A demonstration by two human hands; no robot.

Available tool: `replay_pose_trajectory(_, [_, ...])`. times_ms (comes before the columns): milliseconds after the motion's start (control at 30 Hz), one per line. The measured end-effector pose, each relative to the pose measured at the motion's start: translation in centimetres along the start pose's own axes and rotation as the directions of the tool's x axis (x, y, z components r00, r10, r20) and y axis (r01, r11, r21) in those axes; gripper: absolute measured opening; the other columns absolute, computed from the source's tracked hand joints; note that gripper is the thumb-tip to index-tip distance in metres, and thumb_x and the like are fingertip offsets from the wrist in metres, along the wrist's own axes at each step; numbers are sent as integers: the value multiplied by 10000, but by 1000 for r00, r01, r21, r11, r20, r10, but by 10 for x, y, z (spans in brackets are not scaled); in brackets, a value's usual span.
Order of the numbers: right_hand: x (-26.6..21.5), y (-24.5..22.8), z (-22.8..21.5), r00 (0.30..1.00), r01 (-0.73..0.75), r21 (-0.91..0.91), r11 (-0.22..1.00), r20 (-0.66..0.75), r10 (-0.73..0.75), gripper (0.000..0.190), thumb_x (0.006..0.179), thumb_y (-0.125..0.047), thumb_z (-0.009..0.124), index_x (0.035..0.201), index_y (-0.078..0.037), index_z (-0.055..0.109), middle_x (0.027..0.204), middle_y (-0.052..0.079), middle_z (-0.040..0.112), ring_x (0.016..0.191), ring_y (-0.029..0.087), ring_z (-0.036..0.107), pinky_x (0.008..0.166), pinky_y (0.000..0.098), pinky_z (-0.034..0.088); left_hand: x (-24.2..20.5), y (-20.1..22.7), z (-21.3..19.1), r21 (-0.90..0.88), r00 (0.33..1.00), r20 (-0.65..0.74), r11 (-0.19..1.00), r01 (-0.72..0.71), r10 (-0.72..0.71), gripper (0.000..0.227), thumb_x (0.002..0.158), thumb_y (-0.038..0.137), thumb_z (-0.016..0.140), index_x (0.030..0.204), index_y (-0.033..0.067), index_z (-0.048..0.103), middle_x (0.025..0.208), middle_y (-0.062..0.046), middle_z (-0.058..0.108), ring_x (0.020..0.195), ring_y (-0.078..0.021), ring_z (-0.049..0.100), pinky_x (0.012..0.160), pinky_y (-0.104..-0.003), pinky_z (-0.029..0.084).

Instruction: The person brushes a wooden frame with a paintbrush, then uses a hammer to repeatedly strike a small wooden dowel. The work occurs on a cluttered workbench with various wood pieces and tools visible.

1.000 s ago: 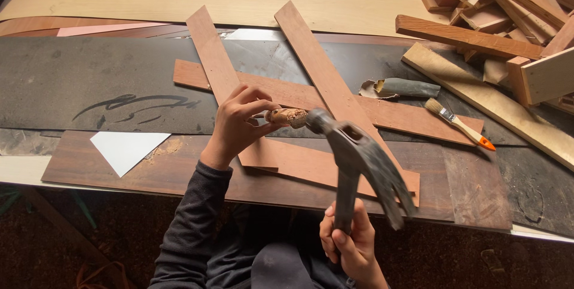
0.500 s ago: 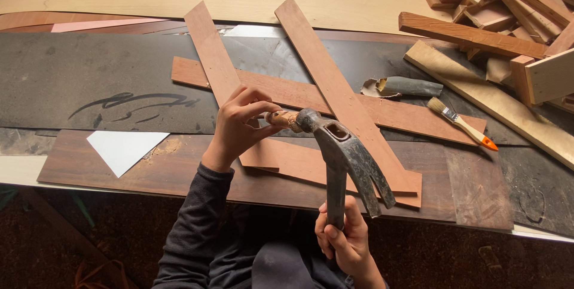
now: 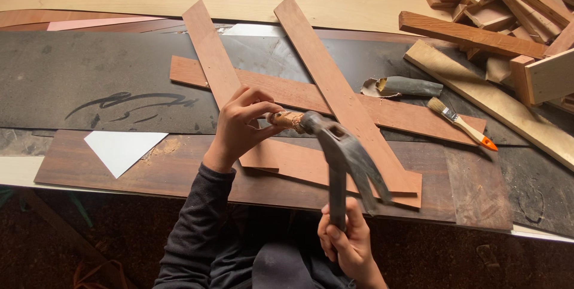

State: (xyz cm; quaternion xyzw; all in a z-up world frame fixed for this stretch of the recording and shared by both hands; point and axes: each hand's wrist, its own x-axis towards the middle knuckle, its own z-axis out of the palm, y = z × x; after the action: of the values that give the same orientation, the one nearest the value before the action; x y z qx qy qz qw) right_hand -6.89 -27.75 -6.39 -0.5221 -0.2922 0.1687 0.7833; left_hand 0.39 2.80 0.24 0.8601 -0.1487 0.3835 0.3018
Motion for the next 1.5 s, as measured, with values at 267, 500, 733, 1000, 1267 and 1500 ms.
replay_pose_trajectory(267, [2, -4, -3, 1000, -16, -6, 1000, -5, 16, 258, 1054, -198, 577, 1208, -6, 501, 636, 23, 534, 429, 54, 460, 354, 197, 369, 2, -2, 1, 7, 1000, -18, 1000, -5, 5, 330, 666, 200, 945, 934, 135, 764, 933, 20, 688, 896, -169, 626, 729, -314, 577])
replay_pose_trajectory(500, [5, 1, -1, 999, 1, 5, 1000, 38, -1, 257, 1056, -194, 570, 1225, -13, 502, 632, 18, 536, 420, 52, 465, 347, 194, 374, 1, -5, -2, 20, 1000, -12, 1000, -6, 6, 327, 662, 254, 955, 898, 137, 762, 905, 23, 683, 870, -162, 609, 708, -303, 559])
replay_pose_trajectory(733, [7, -1, 4, 999, -5, -1, 1000, 37, 5, 246, 1052, -177, 573, 1225, -17, 504, 632, 15, 535, 423, 46, 464, 355, 190, 372, -5, -1, -10, 30, 999, -27, 999, 38, -37, 322, 722, 257, 944, 976, 166, 769, 949, 24, 673, 904, -165, 609, 736, -308, 550])
replay_pose_trajectory(1000, [4, -5, 7, 998, -66, -36, 997, 5, 66, 269, 1032, -169, 585, 1231, 1, 521, 625, 12, 530, 427, 49, 465, 370, 198, 372, -17, 6, -10, 77, 990, -104, 992, 99, -91, 443, 740, 282, 931, 1139, 190, 759, 1011, -13, 674, 946, -186, 605, 805, -338, 542])
replay_pose_trajectory(1267, [4, 0, 5, 999, -29, -28, 999, 41, 30, 273, 1045, -183, 592, 1231, 1, 512, 622, 9, 524, 430, 54, 461, 373, 202, 378, -4, 24, -9, -48, 997, -15, 996, -74, 74, 483, 849, 212, 828, 1294, 131, 657, 1211, -42, 721, 1096, -218, 670, 924, -358, 528])
replay_pose_trajectory(1500, [3, -8, -6, 996, -49, 74, 996, 76, 43, 272, 1046, -177, 574, 1226, 15, 503, 626, 38, 538, 420, 61, 451, 348, 205, 355, 0, 34, -7, -65, 999, 32, 998, 6, -4, 318, 838, 146, 836, 1116, 101, 689, 1003, -11, 731, 941, -201, 675, 810, -359, 493])
